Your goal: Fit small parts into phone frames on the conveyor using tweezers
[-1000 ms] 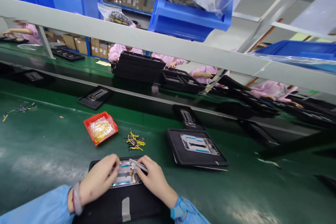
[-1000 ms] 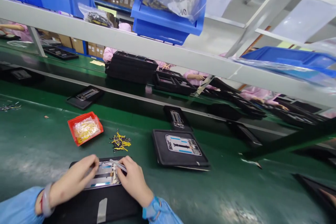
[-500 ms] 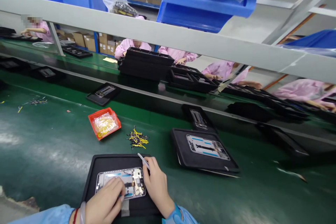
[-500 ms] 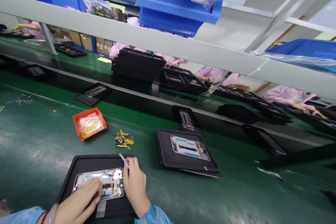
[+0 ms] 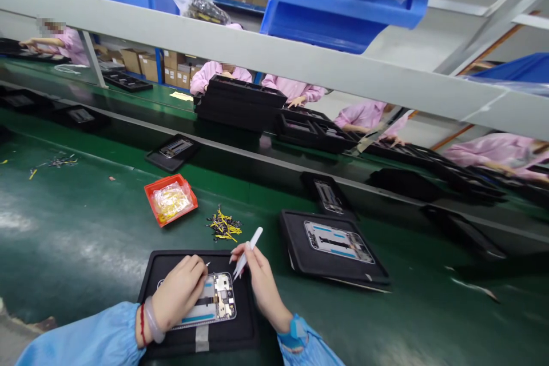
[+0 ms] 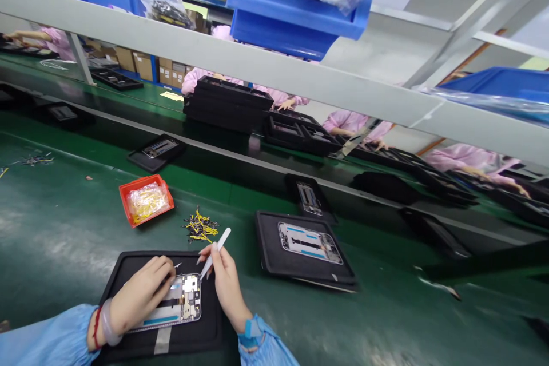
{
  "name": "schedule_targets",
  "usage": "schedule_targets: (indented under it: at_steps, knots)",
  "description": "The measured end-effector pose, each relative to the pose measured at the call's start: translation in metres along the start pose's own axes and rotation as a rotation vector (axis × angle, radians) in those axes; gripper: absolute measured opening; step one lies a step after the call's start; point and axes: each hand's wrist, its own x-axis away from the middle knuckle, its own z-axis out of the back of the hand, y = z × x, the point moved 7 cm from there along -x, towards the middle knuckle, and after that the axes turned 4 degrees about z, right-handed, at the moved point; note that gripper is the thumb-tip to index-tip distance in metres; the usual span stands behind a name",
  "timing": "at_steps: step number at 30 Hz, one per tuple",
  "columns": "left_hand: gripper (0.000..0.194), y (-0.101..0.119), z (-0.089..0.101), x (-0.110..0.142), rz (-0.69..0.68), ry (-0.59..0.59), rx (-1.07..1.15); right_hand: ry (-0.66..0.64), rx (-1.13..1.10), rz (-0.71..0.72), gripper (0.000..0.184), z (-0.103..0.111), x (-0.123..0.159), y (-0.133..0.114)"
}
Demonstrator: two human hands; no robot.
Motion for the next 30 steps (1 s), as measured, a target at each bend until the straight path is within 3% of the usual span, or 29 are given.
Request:
schedule_targets:
  at_steps: [8,17,30]
  knots:
    - [0.017,-0.007,-0.005,-0.007,0.012,-0.035,-0.019,-0.175,-0.176,0.056,0.040,-0.020,0.001,0.017]
    - [0.016,-0.008,-0.008,-0.009,0.005,-0.040,-0.036,-0.213,0.161,0.235,0.023,-0.016,0.011,0.011]
    - [0.017,-0.007,-0.007,-0.009,0.023,-0.050,0.016,-0.221,0.212,0.247,0.016,-0.018,0.011,0.006]
